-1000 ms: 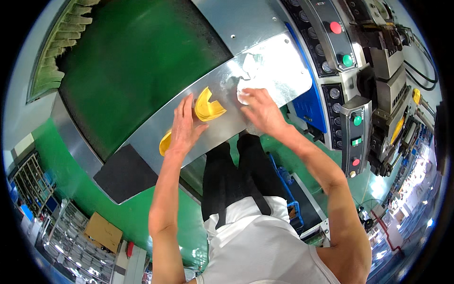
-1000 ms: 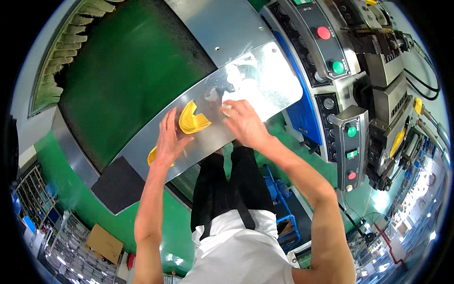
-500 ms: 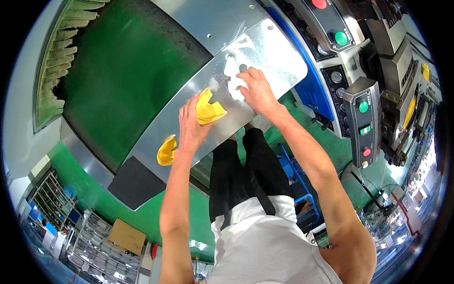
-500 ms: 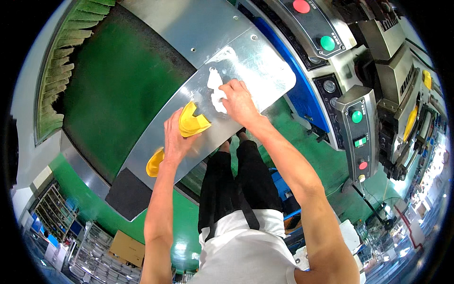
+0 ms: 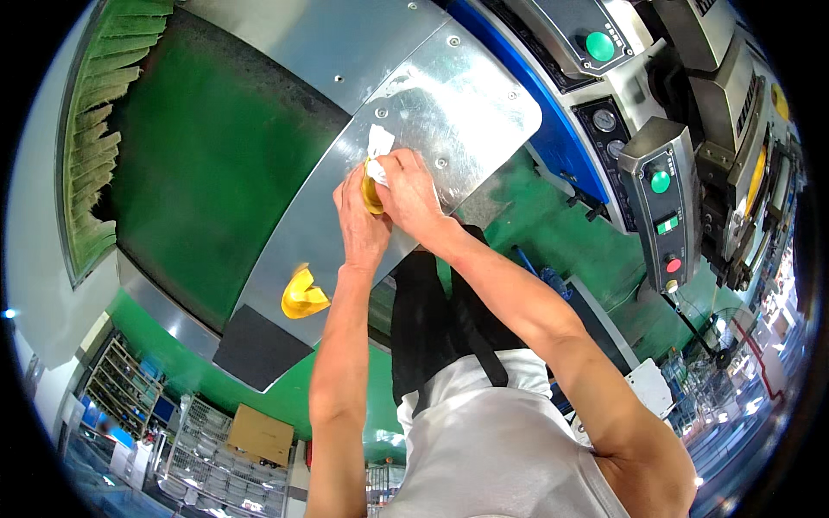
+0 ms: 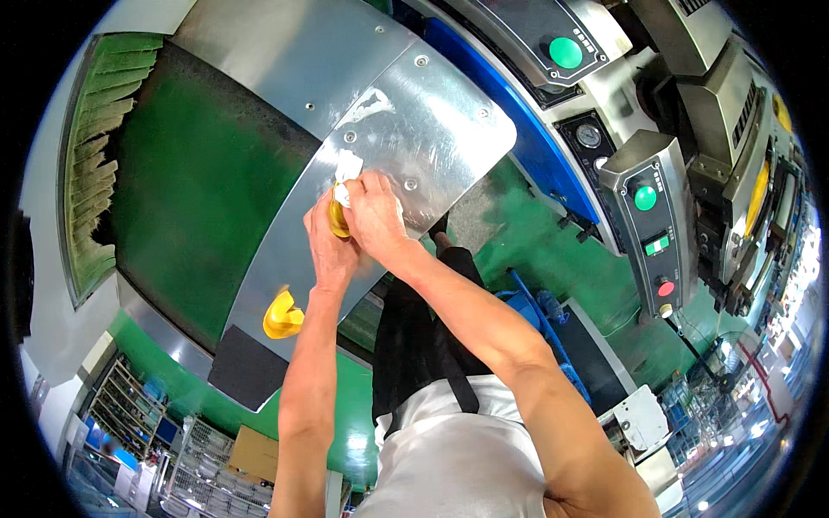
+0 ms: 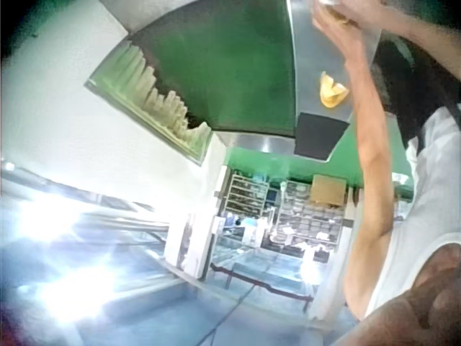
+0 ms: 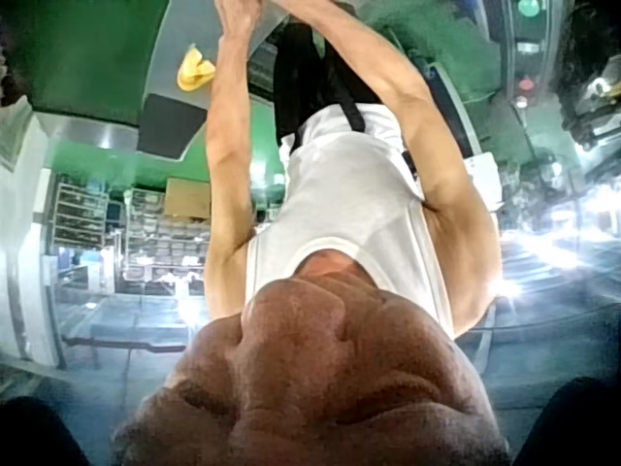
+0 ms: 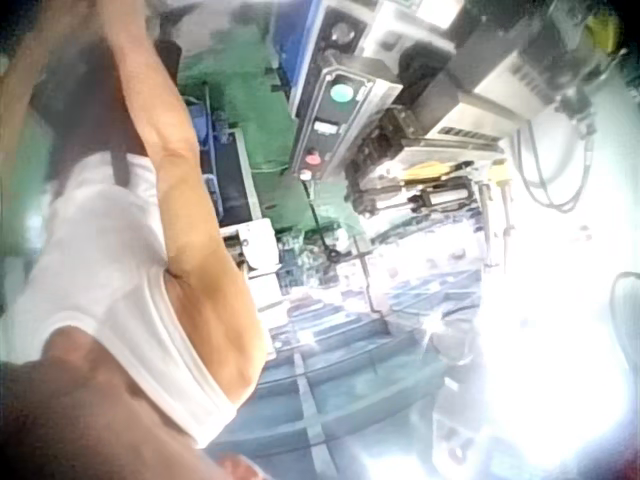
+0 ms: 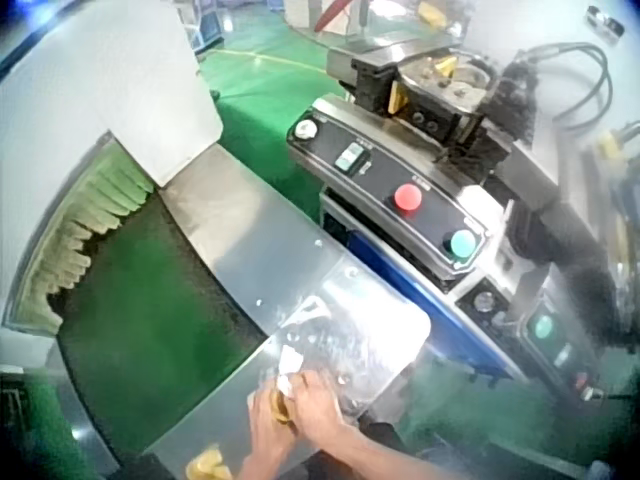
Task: The person walks through a factory floor and retrieves a white cloth from a blue cart. They proceed to wipe a metal surface on a machine with the cloth. Later, they use a yellow sponge to scrub the same metal surface while continuing to wipe it with the cloth.
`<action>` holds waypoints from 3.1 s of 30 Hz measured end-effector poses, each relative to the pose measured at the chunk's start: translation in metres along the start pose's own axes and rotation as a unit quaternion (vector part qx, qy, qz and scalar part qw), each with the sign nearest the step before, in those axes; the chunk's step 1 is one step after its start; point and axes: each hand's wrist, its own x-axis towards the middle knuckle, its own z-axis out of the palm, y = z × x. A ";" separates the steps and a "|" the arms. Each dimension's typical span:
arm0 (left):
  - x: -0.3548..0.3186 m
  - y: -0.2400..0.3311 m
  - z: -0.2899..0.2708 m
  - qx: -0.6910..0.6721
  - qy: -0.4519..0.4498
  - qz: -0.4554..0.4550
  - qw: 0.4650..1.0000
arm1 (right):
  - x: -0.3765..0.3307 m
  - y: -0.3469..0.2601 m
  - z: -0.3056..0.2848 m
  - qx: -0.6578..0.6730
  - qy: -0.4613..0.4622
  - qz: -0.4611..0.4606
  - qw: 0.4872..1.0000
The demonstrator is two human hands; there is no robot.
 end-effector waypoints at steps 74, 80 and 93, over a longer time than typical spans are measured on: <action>0.013 0.003 -0.009 0.042 -0.095 -0.020 0.994 | 0.072 0.027 -0.058 0.002 -0.446 -0.279 0.850; 0.008 0.011 -0.009 0.000 -0.070 -0.038 0.997 | 0.042 0.034 -0.069 0.017 -0.212 -0.103 0.972; -0.002 0.023 -0.009 -0.023 -0.034 -0.108 0.993 | 0.013 0.018 -0.040 0.045 -0.128 -0.006 0.991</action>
